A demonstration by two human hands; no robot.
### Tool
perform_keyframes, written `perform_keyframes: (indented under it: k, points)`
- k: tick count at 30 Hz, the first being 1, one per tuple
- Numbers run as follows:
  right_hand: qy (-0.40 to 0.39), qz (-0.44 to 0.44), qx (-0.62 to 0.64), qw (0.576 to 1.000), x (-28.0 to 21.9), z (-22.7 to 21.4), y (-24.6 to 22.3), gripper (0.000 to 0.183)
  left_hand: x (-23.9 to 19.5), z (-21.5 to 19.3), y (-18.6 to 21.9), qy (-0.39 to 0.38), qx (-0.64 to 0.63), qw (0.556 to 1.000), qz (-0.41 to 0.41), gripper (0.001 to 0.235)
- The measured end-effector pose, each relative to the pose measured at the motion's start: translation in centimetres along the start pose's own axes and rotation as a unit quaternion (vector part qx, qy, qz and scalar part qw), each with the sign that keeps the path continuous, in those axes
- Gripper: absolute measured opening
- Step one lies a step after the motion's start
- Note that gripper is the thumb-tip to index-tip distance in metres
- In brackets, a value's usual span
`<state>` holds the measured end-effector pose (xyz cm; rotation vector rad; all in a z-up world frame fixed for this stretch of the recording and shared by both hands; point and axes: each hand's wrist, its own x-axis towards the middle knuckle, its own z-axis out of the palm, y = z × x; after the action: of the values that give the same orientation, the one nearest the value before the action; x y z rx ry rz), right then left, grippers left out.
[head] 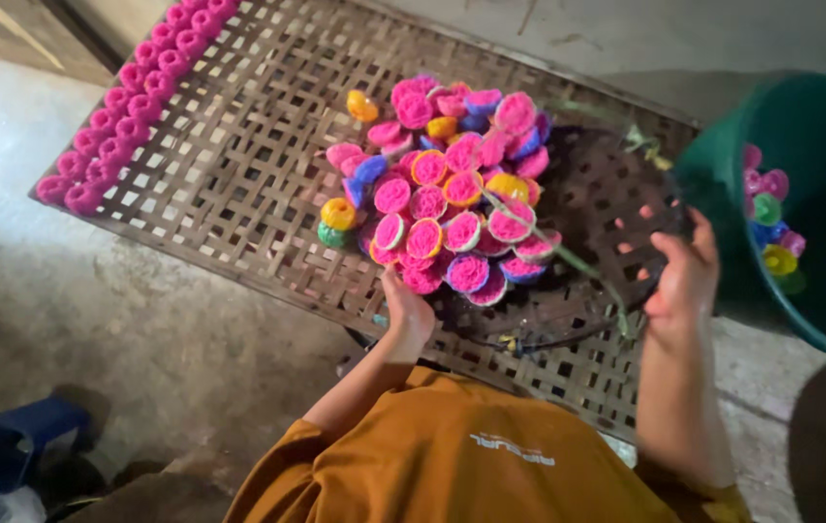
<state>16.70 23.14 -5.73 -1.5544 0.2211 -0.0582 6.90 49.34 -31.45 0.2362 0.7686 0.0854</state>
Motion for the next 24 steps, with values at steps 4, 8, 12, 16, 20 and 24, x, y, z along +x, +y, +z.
perform_keyframes:
  k: [4, 8, 12, 16, 20, 24]
  points:
    - [-0.025, -0.012, -0.001, 1.000, 0.2, 2.8, -3.2, 0.062, 0.0, 0.7, 3.4, -0.041, 0.037, 0.994, -0.093, 0.071]
    - [-0.030, -0.038, 0.012, 0.999, -0.7, 6.5, -6.6, 0.063, 0.4, 0.8, 8.1, -0.093, -0.023, 0.977, -0.190, 0.069]
    - [-0.042, -0.113, -0.096, 0.988, -3.0, 10.2, -9.7, 0.055, 1.4, 0.1, 10.6, -0.098, 0.045, 0.953, -0.283, 0.072]
    - [-0.036, -0.144, -0.110, 0.983, -5.5, 13.1, -12.1, 0.062, 3.5, -1.0, 9.9, -0.122, 0.072, 0.940, -0.309, 0.065]
    - [-0.037, -0.207, -0.161, 0.964, -7.7, 14.2, -13.3, 0.058, 5.4, -2.5, 7.5, -0.146, 0.091, 0.933, -0.317, 0.059]
    - [-0.024, -0.237, -0.208, 0.949, -10.1, 14.2, -14.0, 0.055, 7.0, -2.2, 5.5, -0.074, 0.189, 0.923, -0.326, 0.051]
